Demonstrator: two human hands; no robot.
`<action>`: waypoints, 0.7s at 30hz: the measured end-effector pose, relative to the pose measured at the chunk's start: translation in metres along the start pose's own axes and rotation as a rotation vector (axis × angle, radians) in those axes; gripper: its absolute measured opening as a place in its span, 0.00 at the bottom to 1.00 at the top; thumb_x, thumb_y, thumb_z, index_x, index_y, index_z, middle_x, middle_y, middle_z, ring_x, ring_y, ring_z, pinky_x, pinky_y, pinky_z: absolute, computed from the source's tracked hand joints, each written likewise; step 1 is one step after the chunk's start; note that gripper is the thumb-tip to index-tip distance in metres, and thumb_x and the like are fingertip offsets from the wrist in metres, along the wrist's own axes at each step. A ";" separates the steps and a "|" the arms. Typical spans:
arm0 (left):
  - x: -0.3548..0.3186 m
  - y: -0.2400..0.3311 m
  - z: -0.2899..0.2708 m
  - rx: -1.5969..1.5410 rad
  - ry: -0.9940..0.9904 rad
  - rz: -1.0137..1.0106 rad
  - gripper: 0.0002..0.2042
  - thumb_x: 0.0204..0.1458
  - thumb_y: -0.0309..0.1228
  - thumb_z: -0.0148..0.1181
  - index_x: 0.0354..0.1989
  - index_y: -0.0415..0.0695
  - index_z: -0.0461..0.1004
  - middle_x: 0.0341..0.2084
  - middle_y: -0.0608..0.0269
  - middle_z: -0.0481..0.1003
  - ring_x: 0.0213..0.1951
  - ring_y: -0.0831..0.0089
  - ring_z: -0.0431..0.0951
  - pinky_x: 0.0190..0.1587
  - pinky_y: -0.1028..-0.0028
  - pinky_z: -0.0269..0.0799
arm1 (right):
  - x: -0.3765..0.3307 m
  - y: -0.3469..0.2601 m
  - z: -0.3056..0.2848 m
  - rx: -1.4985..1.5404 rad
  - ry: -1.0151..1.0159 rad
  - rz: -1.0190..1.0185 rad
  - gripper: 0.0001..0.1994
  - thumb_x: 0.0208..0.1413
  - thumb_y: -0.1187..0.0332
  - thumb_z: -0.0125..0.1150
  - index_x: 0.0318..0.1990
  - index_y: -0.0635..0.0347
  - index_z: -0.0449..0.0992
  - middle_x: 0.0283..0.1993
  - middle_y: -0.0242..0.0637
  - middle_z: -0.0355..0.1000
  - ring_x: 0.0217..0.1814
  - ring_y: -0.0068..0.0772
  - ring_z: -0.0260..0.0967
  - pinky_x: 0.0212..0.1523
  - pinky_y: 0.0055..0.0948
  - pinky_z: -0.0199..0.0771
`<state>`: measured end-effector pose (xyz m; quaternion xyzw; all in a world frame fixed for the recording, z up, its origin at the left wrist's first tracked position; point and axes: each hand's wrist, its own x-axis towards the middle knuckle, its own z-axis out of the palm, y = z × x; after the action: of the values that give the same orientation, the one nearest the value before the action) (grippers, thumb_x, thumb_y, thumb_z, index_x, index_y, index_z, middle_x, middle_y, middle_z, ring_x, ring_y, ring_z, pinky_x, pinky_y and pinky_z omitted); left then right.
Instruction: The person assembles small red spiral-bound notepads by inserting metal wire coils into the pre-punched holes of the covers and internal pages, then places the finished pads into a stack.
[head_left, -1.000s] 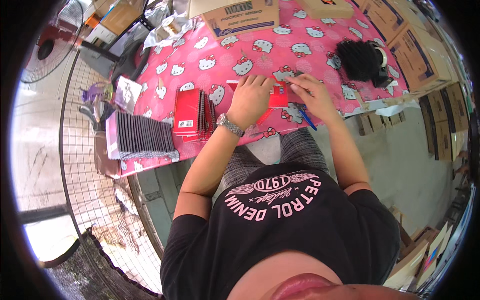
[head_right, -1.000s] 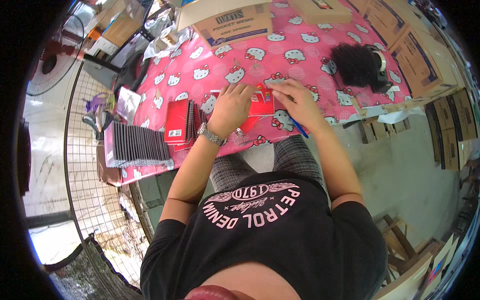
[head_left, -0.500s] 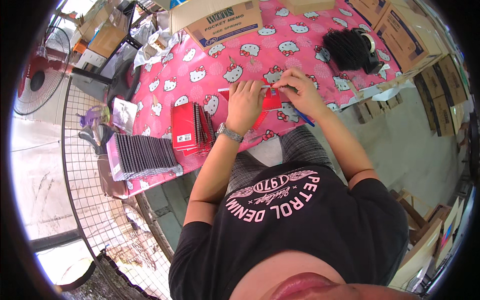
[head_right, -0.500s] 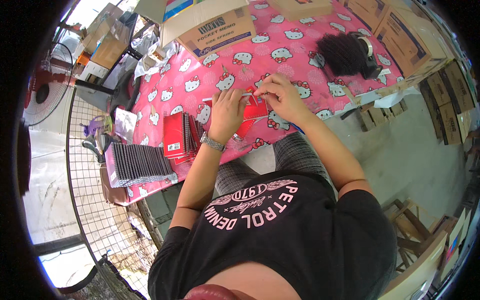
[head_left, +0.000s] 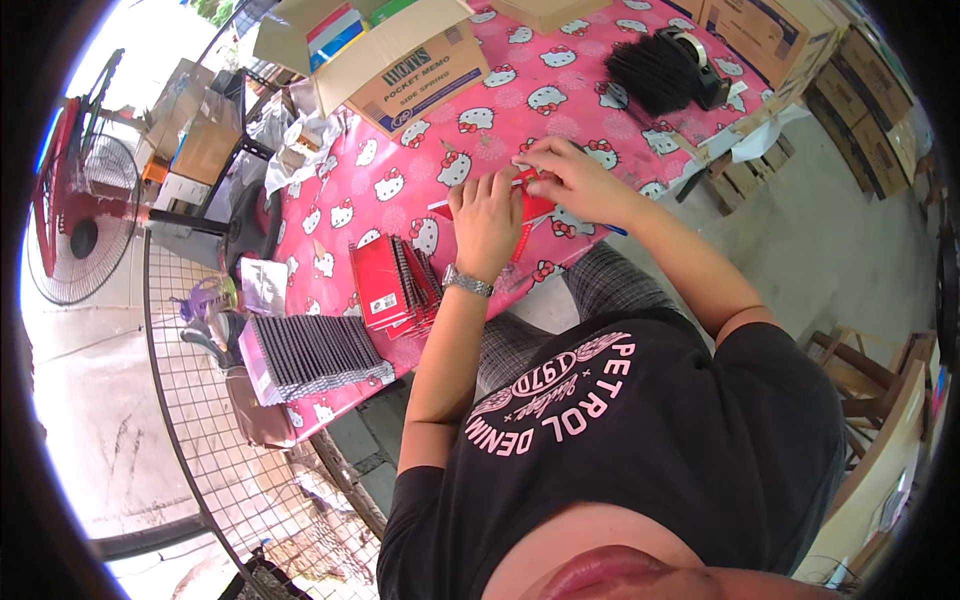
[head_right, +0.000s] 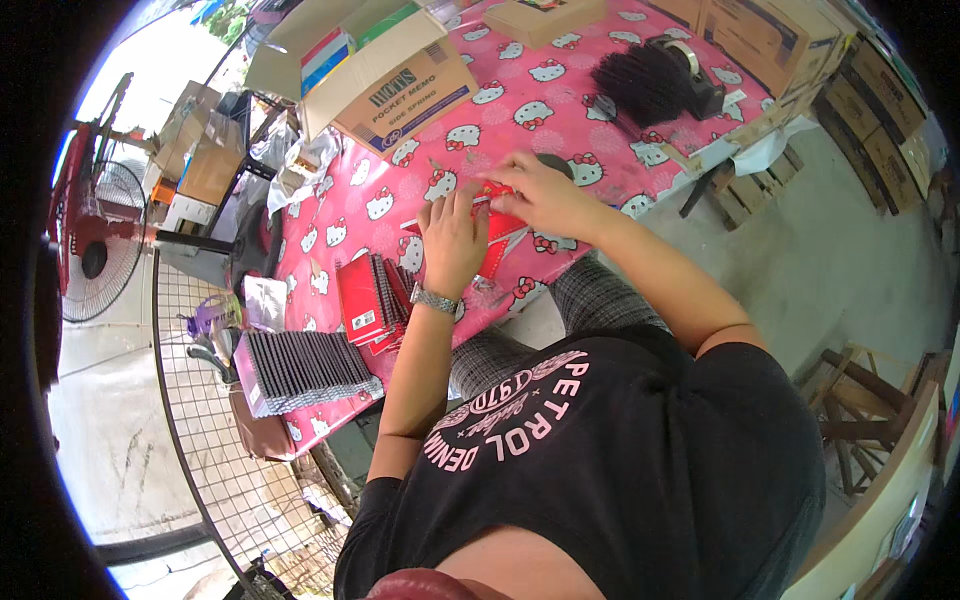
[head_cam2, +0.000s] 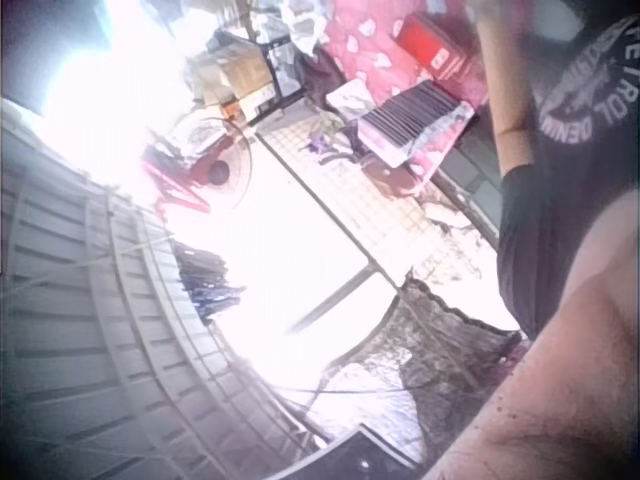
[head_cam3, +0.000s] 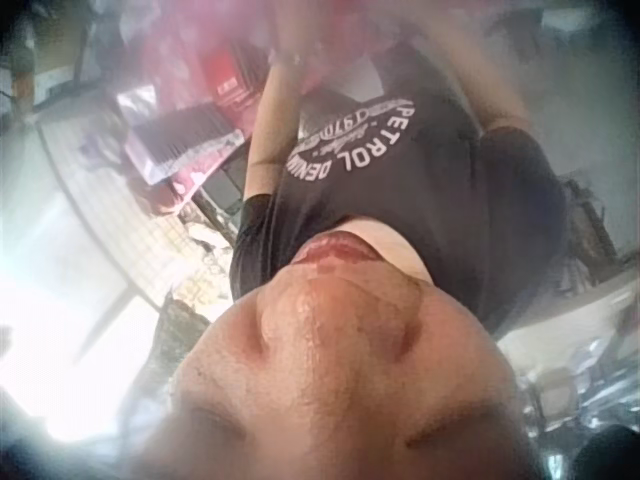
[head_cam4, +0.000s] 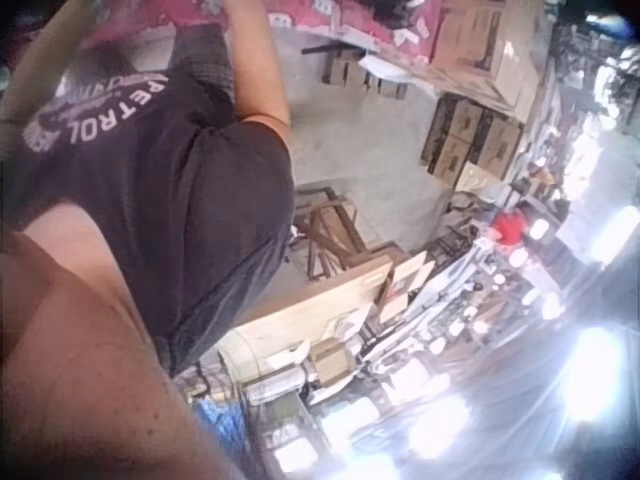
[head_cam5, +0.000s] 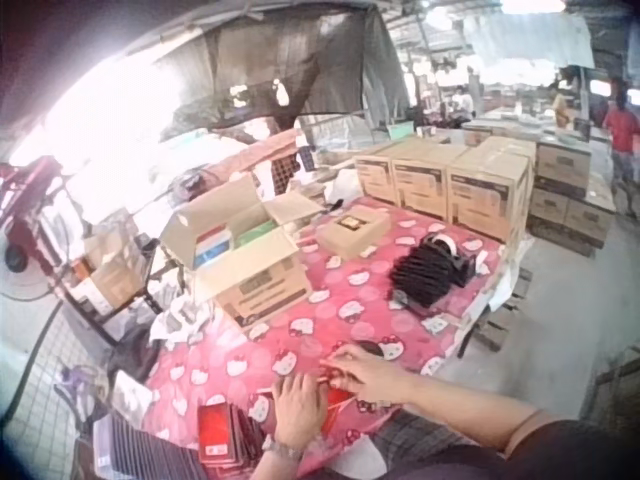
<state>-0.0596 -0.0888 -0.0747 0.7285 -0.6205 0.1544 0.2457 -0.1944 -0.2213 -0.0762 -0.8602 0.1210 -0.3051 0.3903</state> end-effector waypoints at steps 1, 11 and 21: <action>-0.001 0.002 0.000 -0.008 -0.012 -0.004 0.13 0.54 0.32 0.57 0.47 0.46 0.70 0.38 0.58 0.75 0.43 0.58 0.73 0.52 0.58 0.61 | -0.003 -0.008 -0.002 -0.066 0.052 -0.067 0.14 0.53 0.73 0.62 0.48 0.60 0.75 0.40 0.38 0.69 0.41 0.40 0.70 0.41 0.35 0.71; -0.005 -0.008 0.001 -0.060 -0.064 -0.006 0.09 0.54 0.31 0.58 0.42 0.45 0.71 0.34 0.59 0.75 0.41 0.59 0.73 0.53 0.56 0.62 | 0.038 0.054 -0.013 0.378 -0.384 0.385 0.21 0.46 0.66 0.69 0.49 0.54 0.73 0.46 0.43 0.70 0.48 0.45 0.72 0.45 0.41 0.72; -0.012 -0.018 -0.005 0.119 -0.051 -0.137 0.16 0.48 0.42 0.68 0.38 0.46 0.75 0.37 0.63 0.75 0.47 0.61 0.71 0.53 0.55 0.60 | 0.056 0.122 -0.014 0.291 -0.671 0.232 0.22 0.44 0.63 0.67 0.49 0.56 0.74 0.51 0.38 0.72 0.54 0.35 0.68 0.54 0.33 0.65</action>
<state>-0.0435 -0.0740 -0.0800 0.7863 -0.5651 0.1551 0.1959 -0.1551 -0.3358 -0.1356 -0.8285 0.0384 0.0257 0.5581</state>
